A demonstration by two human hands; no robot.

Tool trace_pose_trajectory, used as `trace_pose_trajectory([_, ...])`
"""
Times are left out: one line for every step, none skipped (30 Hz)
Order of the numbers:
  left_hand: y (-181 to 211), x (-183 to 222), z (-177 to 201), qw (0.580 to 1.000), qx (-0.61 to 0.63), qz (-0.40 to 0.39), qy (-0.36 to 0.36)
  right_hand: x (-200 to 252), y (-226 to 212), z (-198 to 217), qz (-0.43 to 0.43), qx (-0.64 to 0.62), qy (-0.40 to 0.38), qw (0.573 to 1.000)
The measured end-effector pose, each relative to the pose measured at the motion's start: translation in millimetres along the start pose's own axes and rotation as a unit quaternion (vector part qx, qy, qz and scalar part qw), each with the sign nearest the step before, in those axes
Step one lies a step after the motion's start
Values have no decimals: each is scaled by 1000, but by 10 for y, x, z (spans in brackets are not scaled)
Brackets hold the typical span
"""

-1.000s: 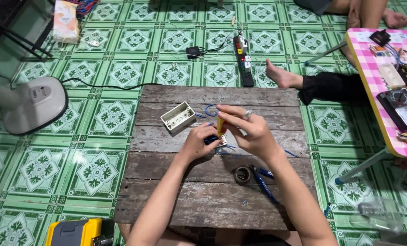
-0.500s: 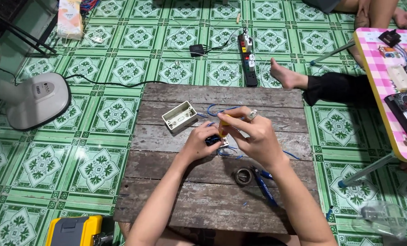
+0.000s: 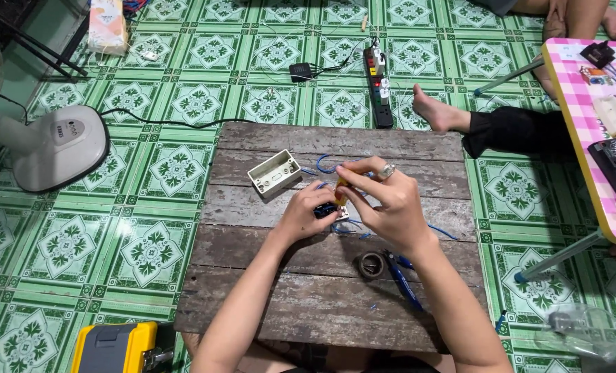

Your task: Wiring an electrical switch or socket component using a screwdriver on a wooden surface.

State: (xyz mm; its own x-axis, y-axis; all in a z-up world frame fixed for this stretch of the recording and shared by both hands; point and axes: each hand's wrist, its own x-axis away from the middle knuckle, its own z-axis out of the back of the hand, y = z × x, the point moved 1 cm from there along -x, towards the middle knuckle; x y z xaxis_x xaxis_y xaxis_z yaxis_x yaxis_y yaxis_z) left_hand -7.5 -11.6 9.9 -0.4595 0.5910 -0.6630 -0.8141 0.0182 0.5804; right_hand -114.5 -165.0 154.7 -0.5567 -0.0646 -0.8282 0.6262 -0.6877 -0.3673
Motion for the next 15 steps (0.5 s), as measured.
trace_pose_trajectory([-8, 4, -4, 1000, 0, 1, 0, -3, -17, 11, 0, 0, -1, 1000])
trace_pose_trajectory([-15, 8, -6, 1000, 1, 1, 0, -8, -33, 22, -4, -4, 1, 1000])
trace_pose_trajectory([-23, 10, -10, 1000, 1, 2, 0, -13, -47, 35, -8, -7, 3, 1000])
trace_pose_trajectory([-10, 3, -1, 1000, 1, 3, 0, -16, -51, 27, -9, -8, 3, 1000])
trace_pose_trajectory([3, -5, 6, 1000, -3, 2, -3, -20, -56, 21, -7, -12, 6, 1000])
trace_pose_trajectory([16, -12, 15, 1000, -7, 1, -6, -24, -60, 14, -6, -16, 8, 1000])
trace_pose_trajectory([-7, 0, 9, 1000, -7, 2, -7, -21, -57, 6, -7, -17, 8, 1000])
trace_pose_trajectory([-28, 15, 4, 1000, -7, 0, -6, -16, -55, -4, -9, -18, 14, 1000])
trace_pose_trajectory([-51, 31, -1, 1000, -7, -2, -6, -11, -54, -15, -11, -19, 20, 1000])
trace_pose_trajectory([-69, 37, -9, 1000, -7, -1, -6, 9, -42, -24, -12, -20, 19, 1000])
trace_pose_trajectory([-90, 44, -20, 1000, -5, 0, -8, 29, -28, -32, -16, -26, 23, 999])
trace_pose_trajectory([-108, 54, -31, 1000, -4, 1, -10, 54, -14, -40, -20, -32, 28, 999])
trace_pose_trajectory([-108, 26, -26, 1000, -3, 3, -11, 50, 6, -31, -22, -33, 27, 999])
trace_pose_trajectory([-97, 31, -34, 1000, -4, 6, -9, 71, 16, -22, -23, -20, 27, 999])
trace_pose_trajectory([-96, 37, -44, 1000, -5, 9, -7, 95, 34, -20, -24, -7, 27, 999])
